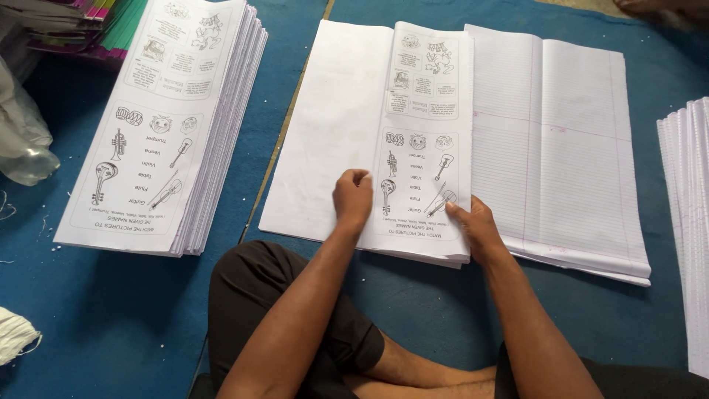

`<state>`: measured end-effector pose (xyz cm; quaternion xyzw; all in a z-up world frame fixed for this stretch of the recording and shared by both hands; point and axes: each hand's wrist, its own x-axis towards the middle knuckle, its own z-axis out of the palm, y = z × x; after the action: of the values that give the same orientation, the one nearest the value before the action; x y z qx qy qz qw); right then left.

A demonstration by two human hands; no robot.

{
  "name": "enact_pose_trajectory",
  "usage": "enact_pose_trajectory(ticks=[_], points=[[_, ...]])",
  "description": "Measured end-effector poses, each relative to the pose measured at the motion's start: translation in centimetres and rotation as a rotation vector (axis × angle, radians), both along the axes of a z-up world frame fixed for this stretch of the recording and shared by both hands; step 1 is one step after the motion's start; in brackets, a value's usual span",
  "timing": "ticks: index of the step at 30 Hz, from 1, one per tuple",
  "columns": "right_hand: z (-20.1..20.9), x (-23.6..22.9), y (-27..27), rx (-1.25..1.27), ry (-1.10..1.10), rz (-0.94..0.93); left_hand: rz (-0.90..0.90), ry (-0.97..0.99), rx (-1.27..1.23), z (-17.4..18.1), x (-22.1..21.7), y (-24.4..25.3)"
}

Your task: The person sits on the floor and assembles notebooks by inserting printed pages into lined paper covers. They repeatedly pick up a printed sheet, place it inside a folded cover, and move the finished unit to a growing stack.

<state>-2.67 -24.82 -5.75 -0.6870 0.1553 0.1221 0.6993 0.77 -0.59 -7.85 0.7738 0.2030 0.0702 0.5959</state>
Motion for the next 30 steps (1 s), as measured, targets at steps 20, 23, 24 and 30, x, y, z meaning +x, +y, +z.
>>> enact_pose_trajectory(ticks=[20,23,24,30], points=[[1.4,-0.2,-1.4,0.040,0.089,0.097,-0.305,0.297,-0.682,1.7,-0.6,0.9],[1.2,-0.1,-1.5,0.041,0.084,0.108,-0.422,0.307,-0.761,1.5,-0.7,0.4],[1.0,-0.1,-1.6,0.046,0.076,0.114,-0.431,0.318,-0.750,1.6,-0.7,0.2],[-1.4,0.7,-2.8,0.124,0.096,0.069,-0.460,0.327,-0.673,3.0,-0.4,0.3]])
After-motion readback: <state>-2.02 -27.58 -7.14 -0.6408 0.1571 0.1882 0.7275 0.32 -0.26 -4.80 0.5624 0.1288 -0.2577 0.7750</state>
